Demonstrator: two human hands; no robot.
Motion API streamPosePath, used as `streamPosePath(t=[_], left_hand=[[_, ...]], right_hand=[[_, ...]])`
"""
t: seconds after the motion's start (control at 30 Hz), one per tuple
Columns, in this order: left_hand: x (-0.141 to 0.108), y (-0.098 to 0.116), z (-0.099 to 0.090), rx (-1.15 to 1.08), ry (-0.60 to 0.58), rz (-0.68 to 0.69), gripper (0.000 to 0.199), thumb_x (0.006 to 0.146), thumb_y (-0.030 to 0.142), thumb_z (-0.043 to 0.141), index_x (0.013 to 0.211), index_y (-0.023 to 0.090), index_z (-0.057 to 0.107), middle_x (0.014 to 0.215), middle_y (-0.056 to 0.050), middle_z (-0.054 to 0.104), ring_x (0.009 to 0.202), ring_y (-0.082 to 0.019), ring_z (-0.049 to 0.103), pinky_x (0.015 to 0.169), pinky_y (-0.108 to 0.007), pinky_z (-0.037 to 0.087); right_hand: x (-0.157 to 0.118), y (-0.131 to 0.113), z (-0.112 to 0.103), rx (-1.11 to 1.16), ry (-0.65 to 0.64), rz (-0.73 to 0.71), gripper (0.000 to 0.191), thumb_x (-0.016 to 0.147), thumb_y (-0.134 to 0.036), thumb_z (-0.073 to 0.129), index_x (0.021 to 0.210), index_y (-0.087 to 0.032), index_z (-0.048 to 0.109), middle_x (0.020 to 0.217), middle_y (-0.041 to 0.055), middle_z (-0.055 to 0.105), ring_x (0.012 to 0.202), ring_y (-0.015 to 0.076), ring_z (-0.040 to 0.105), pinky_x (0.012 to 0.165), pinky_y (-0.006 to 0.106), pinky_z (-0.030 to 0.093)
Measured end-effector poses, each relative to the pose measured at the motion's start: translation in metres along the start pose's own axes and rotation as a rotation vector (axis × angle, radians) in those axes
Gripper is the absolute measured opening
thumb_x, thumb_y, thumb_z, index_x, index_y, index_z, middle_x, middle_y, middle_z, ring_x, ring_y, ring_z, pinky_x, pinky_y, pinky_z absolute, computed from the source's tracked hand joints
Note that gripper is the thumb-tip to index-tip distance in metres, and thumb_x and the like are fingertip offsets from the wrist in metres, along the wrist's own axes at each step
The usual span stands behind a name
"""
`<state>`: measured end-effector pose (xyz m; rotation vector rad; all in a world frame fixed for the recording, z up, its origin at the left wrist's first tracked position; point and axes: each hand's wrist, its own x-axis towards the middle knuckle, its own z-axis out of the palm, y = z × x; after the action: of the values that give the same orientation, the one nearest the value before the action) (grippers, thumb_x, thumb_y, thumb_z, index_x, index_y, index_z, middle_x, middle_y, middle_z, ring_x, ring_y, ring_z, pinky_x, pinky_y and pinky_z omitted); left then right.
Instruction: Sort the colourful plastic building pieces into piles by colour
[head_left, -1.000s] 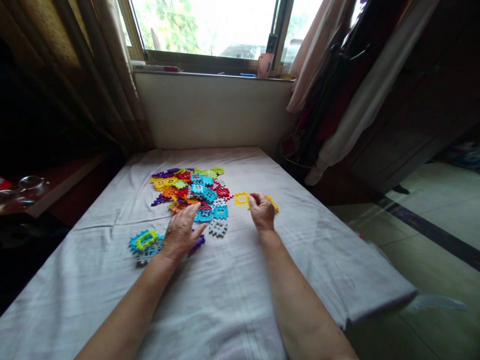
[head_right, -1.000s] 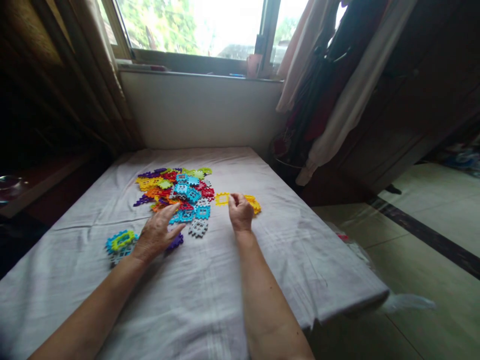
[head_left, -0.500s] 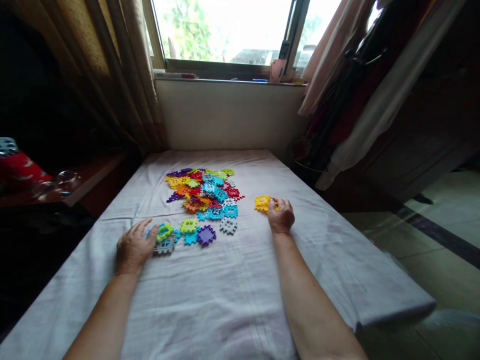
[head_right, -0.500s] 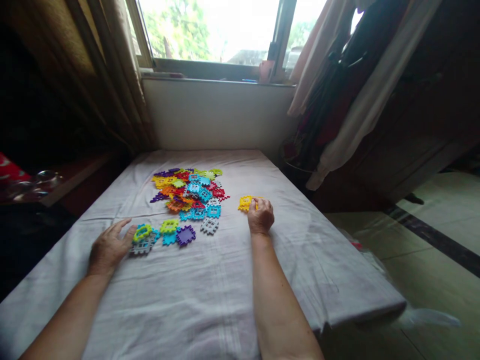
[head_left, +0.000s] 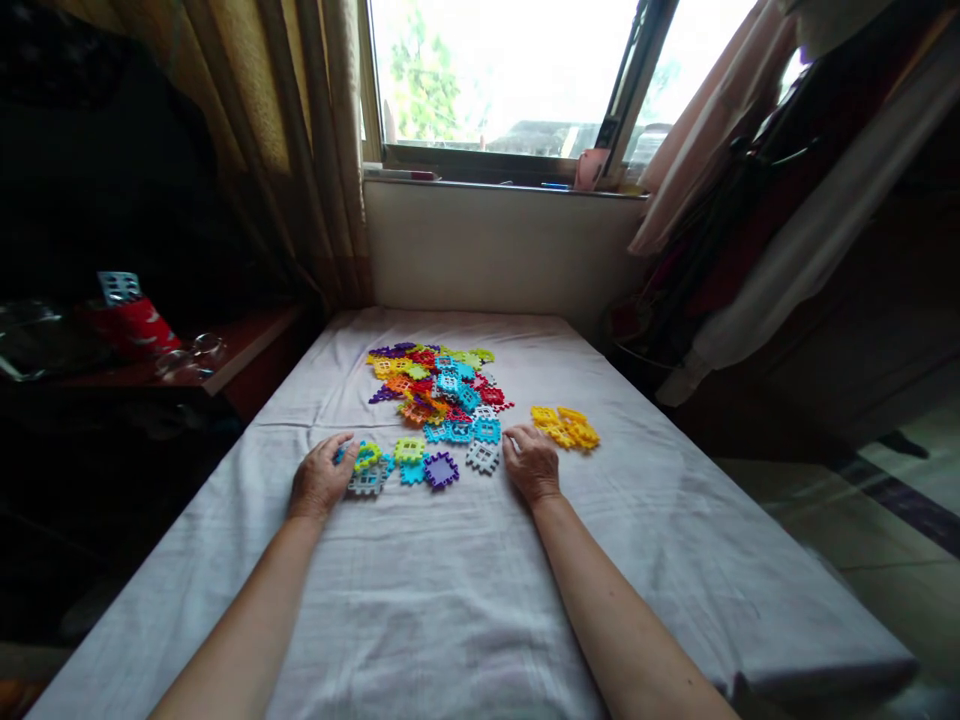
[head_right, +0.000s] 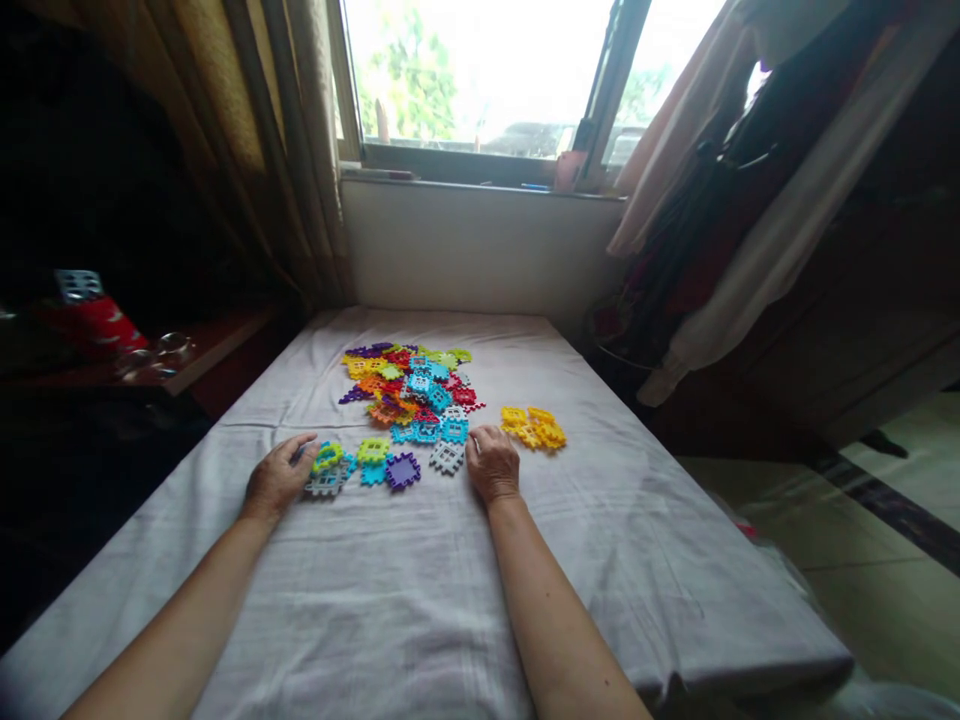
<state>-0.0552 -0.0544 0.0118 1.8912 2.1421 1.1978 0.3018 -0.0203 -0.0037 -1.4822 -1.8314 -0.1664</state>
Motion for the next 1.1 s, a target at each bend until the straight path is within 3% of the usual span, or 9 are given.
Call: streamPosePath(t=[0.6, 1.1], left_hand=[[0.002, -0.013, 0.005, -0.076, 0.097, 0.006, 0.038, 0.085, 0.050, 0.046, 0.093, 0.021, 0.070, 0.114, -0.010, 0.073, 0.110, -0.025, 0.067, 0.102, -0.039, 0.051], [0.002, -0.015, 0.006, -0.062, 0.097, -0.006, 0.036, 0.086, 0.048, 0.047, 0.094, 0.023, 0.071, 0.117, -0.009, 0.071, 0.112, -0.024, 0.066, 0.102, -0.039, 0.051]], right_hand=[[0.001, -0.002, 0.000, 0.094, -0.013, 0.033, 0.019, 0.089, -0.021, 0.052, 0.086, -0.021, 0.071, 0.093, 0.0066, 0.072, 0.085, 0.0192, 0.065, 0.079, 0.028, 0.047], [0.001, -0.003, -0.002, 0.143, -0.031, 0.063, 0.021, 0.090, -0.024, 0.050, 0.087, -0.022, 0.071, 0.094, 0.0065, 0.073, 0.087, 0.0193, 0.065, 0.080, 0.028, 0.048]])
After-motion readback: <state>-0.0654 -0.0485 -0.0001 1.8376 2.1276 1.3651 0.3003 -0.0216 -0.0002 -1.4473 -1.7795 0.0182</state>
